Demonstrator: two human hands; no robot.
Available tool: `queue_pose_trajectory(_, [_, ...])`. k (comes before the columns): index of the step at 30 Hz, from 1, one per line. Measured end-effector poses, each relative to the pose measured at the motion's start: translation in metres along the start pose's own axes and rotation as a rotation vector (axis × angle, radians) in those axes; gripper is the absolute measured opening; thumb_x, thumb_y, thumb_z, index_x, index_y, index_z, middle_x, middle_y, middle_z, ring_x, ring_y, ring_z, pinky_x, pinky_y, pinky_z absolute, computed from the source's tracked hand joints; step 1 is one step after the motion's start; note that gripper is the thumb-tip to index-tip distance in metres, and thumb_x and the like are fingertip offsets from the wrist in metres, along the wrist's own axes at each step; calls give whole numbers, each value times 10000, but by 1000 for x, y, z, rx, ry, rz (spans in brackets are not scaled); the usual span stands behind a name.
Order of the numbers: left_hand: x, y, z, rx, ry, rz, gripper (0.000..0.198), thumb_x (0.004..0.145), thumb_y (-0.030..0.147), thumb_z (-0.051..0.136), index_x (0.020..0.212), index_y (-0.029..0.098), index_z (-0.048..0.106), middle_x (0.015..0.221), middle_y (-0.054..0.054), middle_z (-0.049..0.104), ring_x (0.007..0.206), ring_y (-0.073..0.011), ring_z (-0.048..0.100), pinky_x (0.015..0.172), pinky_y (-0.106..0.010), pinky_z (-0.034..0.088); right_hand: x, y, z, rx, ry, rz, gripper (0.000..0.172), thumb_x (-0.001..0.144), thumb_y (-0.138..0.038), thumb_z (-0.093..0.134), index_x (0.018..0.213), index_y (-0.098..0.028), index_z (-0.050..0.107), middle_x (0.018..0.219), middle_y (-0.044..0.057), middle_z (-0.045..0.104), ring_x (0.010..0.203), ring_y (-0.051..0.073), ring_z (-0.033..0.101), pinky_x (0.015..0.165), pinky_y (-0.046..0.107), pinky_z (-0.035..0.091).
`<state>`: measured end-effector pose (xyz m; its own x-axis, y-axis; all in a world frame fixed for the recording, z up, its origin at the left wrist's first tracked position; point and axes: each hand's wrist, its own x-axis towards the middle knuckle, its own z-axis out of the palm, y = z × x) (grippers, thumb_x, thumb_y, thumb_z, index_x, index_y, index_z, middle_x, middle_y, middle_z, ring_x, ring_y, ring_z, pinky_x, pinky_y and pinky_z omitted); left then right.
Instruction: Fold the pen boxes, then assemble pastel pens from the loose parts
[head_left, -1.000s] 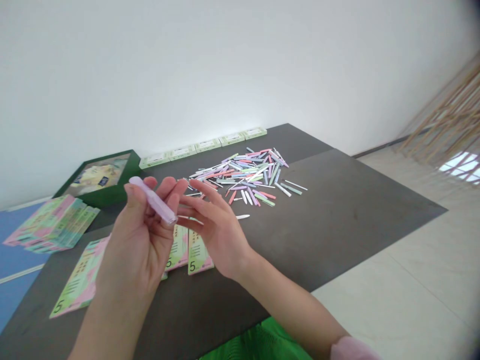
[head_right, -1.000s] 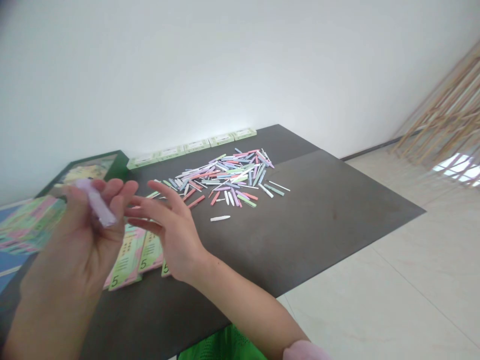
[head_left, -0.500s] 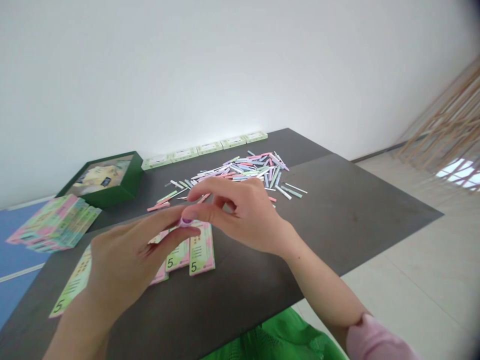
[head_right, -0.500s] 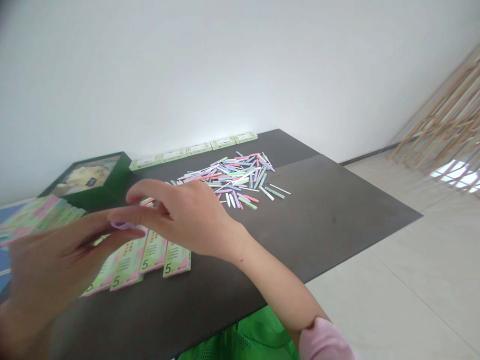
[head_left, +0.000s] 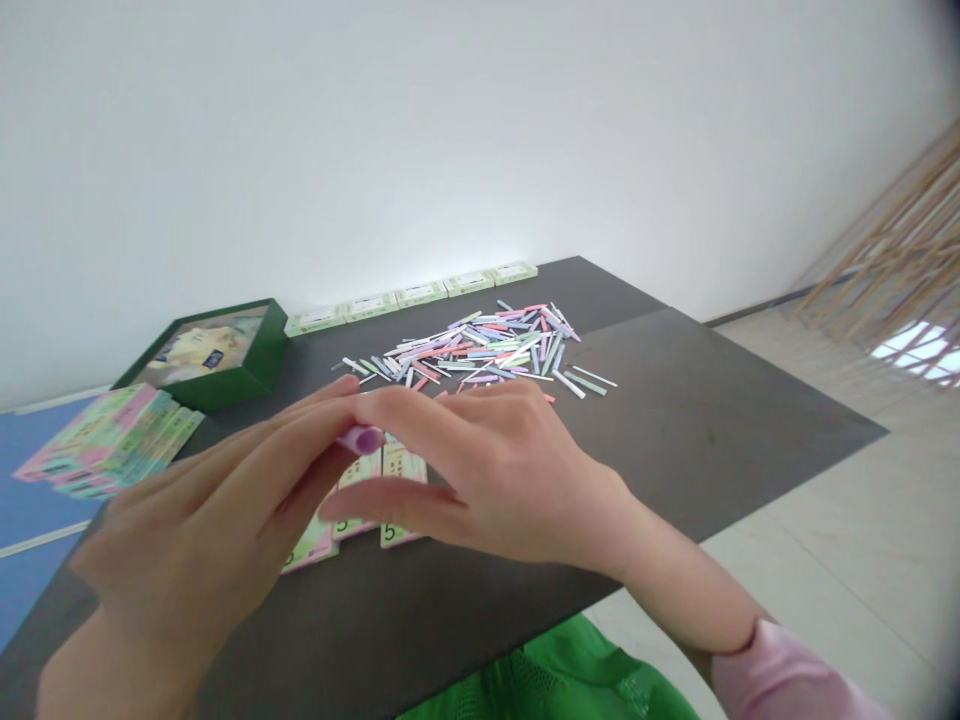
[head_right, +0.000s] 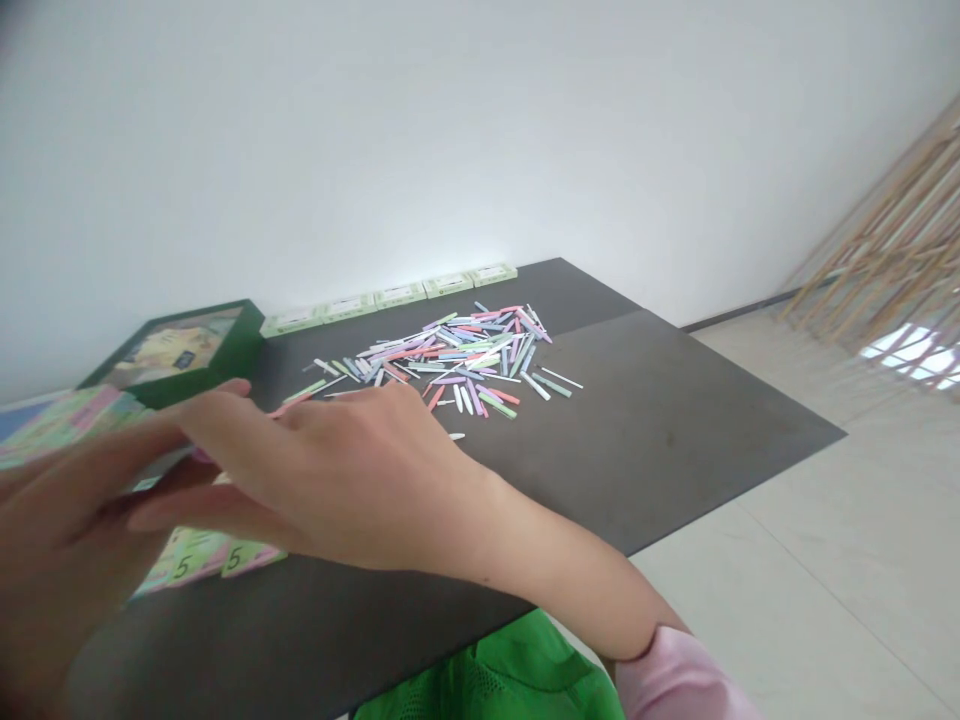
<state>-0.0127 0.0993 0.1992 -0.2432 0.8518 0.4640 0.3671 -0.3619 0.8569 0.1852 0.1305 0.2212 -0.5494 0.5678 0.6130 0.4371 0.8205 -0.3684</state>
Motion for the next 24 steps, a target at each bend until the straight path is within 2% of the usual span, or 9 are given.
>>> queue_pose_trajectory(3, [9,3,6,112,-164,-62,411,614,-42,718,807,314,784,902,56,758,1101,-194,673,1101,-230,386,-2,9,14,-77,-13,1,265,981,-398,440,983,-185,598,746,31,677,580,112,524,538,251,273])
queue_pose_trajectory(6, [20,-4,11,72,-191,-70,395,595,-95,716,723,275,766,822,41,746,1008,-166,705,973,-181,481,1,24,27,-23,-28,-34,159,981,-281,438,1002,-191,567,762,16,658,606,107,527,543,242,271])
queue_pose_trajectory(10, [28,-20,14,294,-125,246,246,659,175,816,857,314,776,810,60,761,838,-130,725,799,-135,522,6,41,35,208,108,20,133,963,-257,480,882,-193,564,753,-13,642,650,83,571,587,212,341])
queue_pose_trajectory(12, [28,-24,17,334,-117,299,354,673,328,820,1019,340,744,939,59,774,895,-139,721,819,-162,535,8,48,37,418,164,101,138,942,-277,524,837,-193,552,727,-32,626,646,73,615,595,194,385])
queue_pose_trajectory(15, [27,-26,26,45,-92,156,562,634,455,831,1146,277,683,1067,-17,760,1005,-194,702,917,-276,550,10,60,37,732,172,217,186,913,-366,561,836,-199,539,728,-35,617,621,84,669,532,186,405])
queue_pose_trajectory(17, [27,-28,35,-317,33,-34,609,685,597,738,1158,221,658,1122,-75,740,1063,-221,683,956,-346,543,14,65,33,812,158,244,216,895,-403,577,837,-198,541,721,-30,623,603,91,673,497,187,392])
queue_pose_trajectory(19, [27,-33,44,-657,125,-253,636,803,679,542,1198,185,614,1266,-112,672,1165,-221,632,989,-366,524,20,67,27,764,101,225,218,901,-392,567,816,-192,541,645,-45,600,556,81,643,505,192,387])
queue_pose_trajectory(21, [25,-38,54,-884,133,-426,634,891,644,380,1221,139,576,1374,-147,589,1238,-222,583,1012,-367,506,31,64,19,645,40,161,200,911,-344,553,792,-184,539,593,-66,556,516,60,583,538,198,382])
queue_pose_trajectory(24, [21,-41,66,-1107,108,-530,638,934,601,239,1164,108,572,1266,-183,644,1219,-245,592,1001,-388,513,51,55,7,369,-129,-2,147,895,-209,559,758,-156,552,634,-60,548,560,46,503,611,210,356])
